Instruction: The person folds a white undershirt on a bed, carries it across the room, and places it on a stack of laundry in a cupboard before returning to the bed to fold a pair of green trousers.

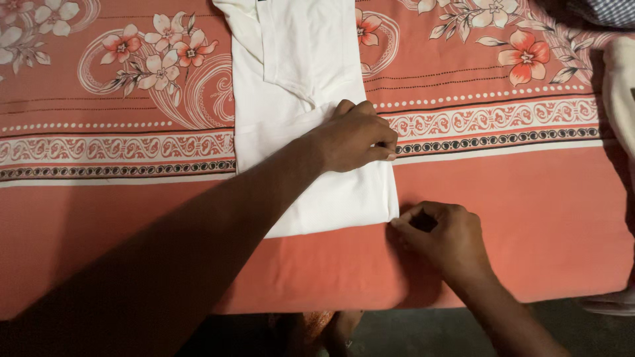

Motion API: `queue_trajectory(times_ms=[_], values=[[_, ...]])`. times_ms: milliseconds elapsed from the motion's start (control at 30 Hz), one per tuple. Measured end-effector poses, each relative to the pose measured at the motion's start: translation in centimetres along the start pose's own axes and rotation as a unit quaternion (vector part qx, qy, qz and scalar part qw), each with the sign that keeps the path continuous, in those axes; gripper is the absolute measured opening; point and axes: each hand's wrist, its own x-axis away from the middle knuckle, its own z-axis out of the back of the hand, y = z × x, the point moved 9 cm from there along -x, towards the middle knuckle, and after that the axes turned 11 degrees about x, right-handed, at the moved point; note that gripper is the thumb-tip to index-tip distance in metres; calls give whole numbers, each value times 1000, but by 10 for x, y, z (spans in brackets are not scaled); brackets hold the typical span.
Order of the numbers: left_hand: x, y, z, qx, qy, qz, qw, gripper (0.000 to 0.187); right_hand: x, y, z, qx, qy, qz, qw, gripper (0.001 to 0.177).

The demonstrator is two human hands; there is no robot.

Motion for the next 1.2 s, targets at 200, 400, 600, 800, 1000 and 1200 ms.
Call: queue_trajectory(times_ms=[200, 400, 600, 800, 1000, 1200], values=[[0, -7, -2, -9, 5, -23, 1000, 15, -2, 8, -1, -46, -11, 1, 999, 20], [-7, 0, -8, -62, 74, -64, 993, 16, -13, 15, -2, 95, -21, -52, 994, 35], [19, -14, 42, -5, 304, -125, 944, 19, -35, 5, 21, 71, 38, 12, 997, 37], [111, -86, 102, -53, 389, 43, 919, 25, -85, -39, 17, -51, 24, 33, 998, 48], [162, -121, 100, -51, 332, 213, 917, 48, -108, -72, 2, 26, 33, 19, 999, 54], [163, -136, 93, -4, 233, 262, 936, 53, -117, -69, -8, 5, 9, -4, 1000, 45]])
